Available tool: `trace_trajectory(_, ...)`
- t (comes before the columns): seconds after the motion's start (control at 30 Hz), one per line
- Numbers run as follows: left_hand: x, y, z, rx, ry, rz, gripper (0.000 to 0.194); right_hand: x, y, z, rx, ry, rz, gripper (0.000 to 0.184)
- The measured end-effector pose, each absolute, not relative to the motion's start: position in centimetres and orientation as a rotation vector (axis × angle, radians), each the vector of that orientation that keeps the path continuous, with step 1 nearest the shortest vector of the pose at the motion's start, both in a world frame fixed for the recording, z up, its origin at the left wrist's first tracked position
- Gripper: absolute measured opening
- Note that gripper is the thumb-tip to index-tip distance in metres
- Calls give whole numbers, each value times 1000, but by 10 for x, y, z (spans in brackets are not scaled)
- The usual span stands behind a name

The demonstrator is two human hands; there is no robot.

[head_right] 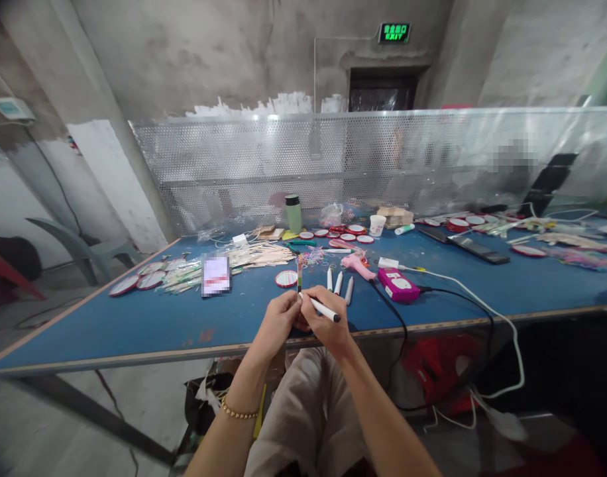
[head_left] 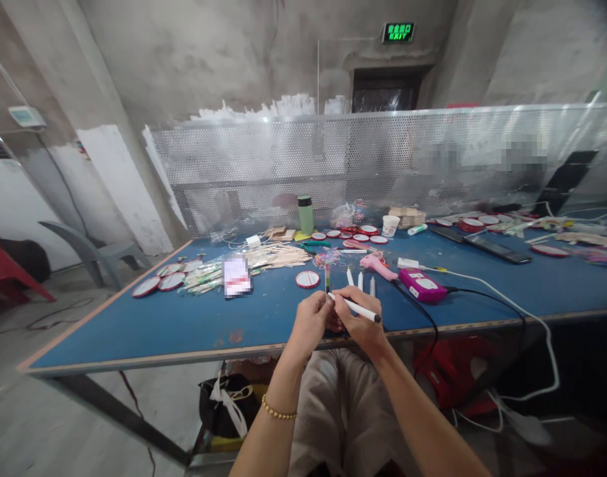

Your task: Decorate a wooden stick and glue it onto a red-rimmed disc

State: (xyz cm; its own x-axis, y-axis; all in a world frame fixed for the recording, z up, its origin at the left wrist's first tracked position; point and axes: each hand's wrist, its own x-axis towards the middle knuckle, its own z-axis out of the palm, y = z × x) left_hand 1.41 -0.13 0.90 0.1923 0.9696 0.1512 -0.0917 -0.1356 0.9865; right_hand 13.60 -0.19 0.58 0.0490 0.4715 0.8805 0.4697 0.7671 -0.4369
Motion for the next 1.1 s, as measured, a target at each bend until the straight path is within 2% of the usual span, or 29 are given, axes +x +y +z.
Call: trace_trajectory(1.1,15,-2,11,1312,926,1178,36,137,-2,4,-827,-1544,-25,19)
